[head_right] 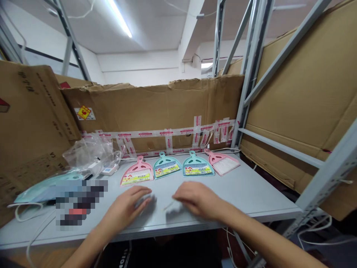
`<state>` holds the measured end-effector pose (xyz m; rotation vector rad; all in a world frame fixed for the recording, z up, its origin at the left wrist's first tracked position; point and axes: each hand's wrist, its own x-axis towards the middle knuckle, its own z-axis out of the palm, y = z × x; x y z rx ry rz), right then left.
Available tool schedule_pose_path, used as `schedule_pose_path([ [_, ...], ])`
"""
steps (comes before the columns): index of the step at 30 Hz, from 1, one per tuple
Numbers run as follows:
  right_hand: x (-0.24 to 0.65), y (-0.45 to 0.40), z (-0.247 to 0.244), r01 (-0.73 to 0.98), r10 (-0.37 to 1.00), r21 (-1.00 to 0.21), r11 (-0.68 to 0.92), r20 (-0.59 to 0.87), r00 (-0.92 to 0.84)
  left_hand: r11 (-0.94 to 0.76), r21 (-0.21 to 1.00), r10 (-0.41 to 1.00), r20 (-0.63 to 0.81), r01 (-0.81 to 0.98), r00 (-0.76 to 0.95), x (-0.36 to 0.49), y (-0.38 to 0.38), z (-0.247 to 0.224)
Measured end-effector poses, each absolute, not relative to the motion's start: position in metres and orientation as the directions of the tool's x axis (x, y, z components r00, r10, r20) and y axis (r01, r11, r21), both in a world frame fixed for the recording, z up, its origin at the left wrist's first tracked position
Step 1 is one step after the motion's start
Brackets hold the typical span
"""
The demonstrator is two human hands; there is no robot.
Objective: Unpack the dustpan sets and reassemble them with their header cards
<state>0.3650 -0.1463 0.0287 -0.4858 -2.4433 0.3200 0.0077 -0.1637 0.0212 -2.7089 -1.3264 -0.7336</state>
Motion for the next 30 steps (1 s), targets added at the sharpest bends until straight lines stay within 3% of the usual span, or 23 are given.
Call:
schedule_pose_path([
  [5, 0.385, -0.048, 0.067, 0.405, 0.672, -0.541, 0.737, 0.523, -0.524, -0.277, 0.089, 0.938, 0.239, 0.957, 0.249, 0.048, -0.088, 0.050],
  [9, 0.378, 0.009, 0.064, 0.500, 0.769, -0.585, 0.639, 0.515, -0.380, -0.108, 0.089, 0.990, 0.097, 0.990, 0.099, 0.067, -0.059, 0.050],
  [11, 0.373, 0.015, 0.055, 0.544, 0.773, -0.553, 0.631, 0.508, -0.381, -0.085, 0.104, 0.993, 0.086, 0.991, 0.077, 0.065, -0.054, 0.043],
  [17, 0.373, -0.015, 0.031, 0.522, 0.688, -0.453, 0.723, 0.410, -0.599, -0.103, 0.165, 0.988, 0.134, 0.981, 0.081, 0.044, -0.050, 0.030],
  [22, 0.374, -0.018, 0.013, 0.588, 0.664, -0.313, 0.746, 0.415, -0.622, -0.102, 0.200, 0.988, 0.135, 0.974, 0.075, 0.030, -0.050, 0.031],
  [30, 0.358, -0.002, 0.001, 0.576, 0.678, -0.361, 0.734, 0.440, -0.588, -0.071, 0.196, 0.990, 0.131, 0.978, 0.046, 0.025, -0.051, 0.032],
])
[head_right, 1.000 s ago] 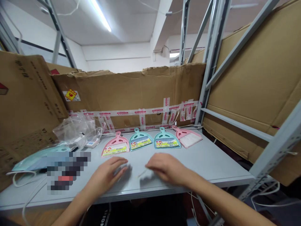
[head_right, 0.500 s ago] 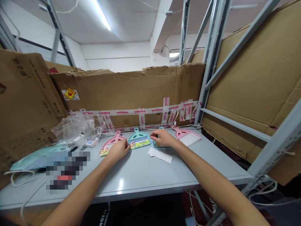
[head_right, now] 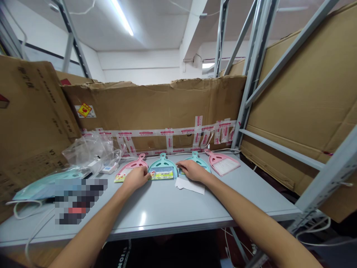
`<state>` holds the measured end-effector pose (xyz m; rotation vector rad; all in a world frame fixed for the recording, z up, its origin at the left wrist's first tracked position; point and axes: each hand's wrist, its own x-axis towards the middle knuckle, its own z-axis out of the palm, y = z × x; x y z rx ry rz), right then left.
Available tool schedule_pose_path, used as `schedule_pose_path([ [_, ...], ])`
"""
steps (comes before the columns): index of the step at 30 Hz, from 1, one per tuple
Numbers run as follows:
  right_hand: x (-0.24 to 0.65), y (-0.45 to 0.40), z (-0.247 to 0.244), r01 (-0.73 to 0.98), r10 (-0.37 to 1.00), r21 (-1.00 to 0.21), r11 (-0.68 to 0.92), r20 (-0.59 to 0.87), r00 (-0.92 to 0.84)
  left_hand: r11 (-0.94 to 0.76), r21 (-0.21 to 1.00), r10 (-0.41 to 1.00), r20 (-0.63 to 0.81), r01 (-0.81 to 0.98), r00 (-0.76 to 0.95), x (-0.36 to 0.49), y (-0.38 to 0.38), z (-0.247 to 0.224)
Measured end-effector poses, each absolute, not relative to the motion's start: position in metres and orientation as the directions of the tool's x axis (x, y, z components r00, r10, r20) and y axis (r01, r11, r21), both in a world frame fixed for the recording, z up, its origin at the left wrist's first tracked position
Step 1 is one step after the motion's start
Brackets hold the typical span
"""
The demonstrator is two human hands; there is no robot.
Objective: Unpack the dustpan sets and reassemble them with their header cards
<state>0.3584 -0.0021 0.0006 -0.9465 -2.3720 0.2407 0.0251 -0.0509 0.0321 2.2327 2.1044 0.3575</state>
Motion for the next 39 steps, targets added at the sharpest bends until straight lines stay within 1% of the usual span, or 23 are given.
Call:
schedule_pose_path([
  [9, 0.347, -0.004, -0.002, 0.558, 0.664, -0.361, 0.748, 0.419, -0.619, -0.036, 0.139, 0.993, 0.118, 0.990, 0.020, 0.022, -0.044, 0.030],
  [17, 0.343, -0.001, -0.008, 0.523, 0.630, -0.351, 0.776, 0.432, -0.645, -0.017, 0.102, 0.992, 0.128, 0.995, 0.004, 0.021, -0.042, 0.028],
  [21, 0.341, 0.002, -0.008, 0.497, 0.612, -0.357, 0.791, 0.451, -0.650, 0.009, 0.105, 0.992, 0.125, 0.994, -0.022, 0.020, -0.043, 0.030],
  [27, 0.336, 0.002, -0.010, 0.502, 0.613, -0.352, 0.790, 0.456, -0.645, 0.015, 0.101, 0.993, 0.113, 0.995, -0.027, 0.019, -0.045, 0.032],
  [30, 0.338, 0.003, -0.001, 0.479, 0.594, -0.352, 0.804, 0.509, -0.623, 0.004, 0.103, 0.993, 0.117, 0.995, -0.016, 0.018, -0.045, 0.031],
  [33, 0.355, 0.010, 0.014, 0.511, 0.609, -0.355, 0.783, 0.605, -0.513, -0.048, 0.113, 0.977, 0.212, 0.992, 0.024, 0.015, -0.044, 0.029],
  [35, 0.376, 0.019, 0.021, 0.608, 0.644, -0.323, 0.725, 0.632, -0.432, -0.105, 0.125, 0.950, 0.306, 0.987, 0.063, 0.015, -0.044, 0.027],
  [37, 0.401, 0.027, 0.024, 0.750, 0.710, -0.249, 0.613, 0.589, -0.385, -0.179, 0.148, 0.910, 0.402, 0.973, 0.107, 0.017, -0.044, 0.025],
  [39, 0.424, 0.035, 0.021, 0.849, 0.795, -0.180, 0.496, 0.488, -0.361, -0.302, 0.164, 0.848, 0.496, 0.939, 0.186, 0.025, -0.047, 0.024],
])
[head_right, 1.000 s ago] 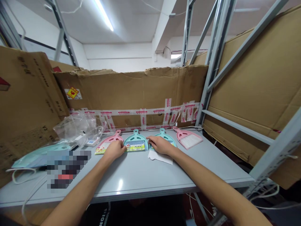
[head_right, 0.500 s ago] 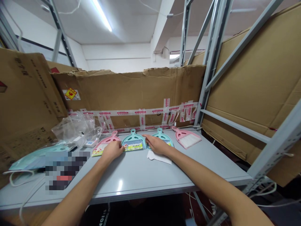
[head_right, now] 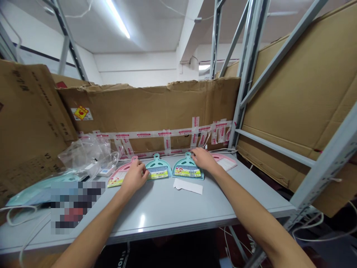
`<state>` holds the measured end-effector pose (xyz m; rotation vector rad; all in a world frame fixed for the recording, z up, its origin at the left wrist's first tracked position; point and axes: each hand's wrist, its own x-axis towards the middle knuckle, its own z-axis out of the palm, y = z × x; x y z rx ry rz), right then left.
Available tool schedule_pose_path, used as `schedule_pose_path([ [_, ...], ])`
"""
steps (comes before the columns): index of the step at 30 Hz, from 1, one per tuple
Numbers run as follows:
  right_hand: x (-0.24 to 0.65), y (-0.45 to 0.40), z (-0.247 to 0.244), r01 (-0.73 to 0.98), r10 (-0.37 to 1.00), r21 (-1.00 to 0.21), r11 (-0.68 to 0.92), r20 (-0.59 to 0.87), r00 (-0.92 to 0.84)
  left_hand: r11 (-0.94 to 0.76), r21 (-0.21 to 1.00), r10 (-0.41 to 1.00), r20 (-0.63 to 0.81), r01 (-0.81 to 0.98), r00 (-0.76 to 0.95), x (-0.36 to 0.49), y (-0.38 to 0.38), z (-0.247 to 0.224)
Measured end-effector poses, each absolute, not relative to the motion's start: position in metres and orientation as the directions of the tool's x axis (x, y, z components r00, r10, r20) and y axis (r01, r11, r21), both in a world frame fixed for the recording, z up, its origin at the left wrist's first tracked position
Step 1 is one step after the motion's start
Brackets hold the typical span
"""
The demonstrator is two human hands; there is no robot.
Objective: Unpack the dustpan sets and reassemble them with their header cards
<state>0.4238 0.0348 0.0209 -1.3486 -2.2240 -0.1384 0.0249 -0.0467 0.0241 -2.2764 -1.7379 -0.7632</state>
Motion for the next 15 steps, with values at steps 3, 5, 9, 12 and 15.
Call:
schedule_pose_path([
  [3, 0.443, 0.042, 0.011, 0.874, 0.869, -0.199, 0.443, 0.335, -0.364, -0.573, 0.146, 0.714, 0.571, 0.806, 0.404, 0.046, -0.055, 0.023],
  [5, 0.444, 0.045, 0.005, 0.855, 0.883, -0.270, 0.443, 0.298, -0.363, -0.743, 0.136, 0.609, 0.542, 0.655, 0.579, 0.063, -0.065, 0.022],
  [9, 0.428, 0.051, 0.001, 0.829, 0.898, -0.378, 0.413, 0.318, -0.303, -0.912, 0.134, 0.409, 0.383, 0.388, 0.828, 0.095, -0.086, 0.016],
  [12, 0.422, 0.057, 0.006, 0.814, 0.899, -0.410, 0.412, 0.330, -0.289, -0.936, 0.154, 0.351, 0.307, 0.318, 0.885, 0.106, -0.095, 0.010],
  [15, 0.435, 0.060, 0.016, 0.844, 0.881, -0.361, 0.396, 0.408, -0.239, -0.931, 0.170, 0.361, 0.298, 0.323, 0.884, 0.107, -0.097, 0.005],
])
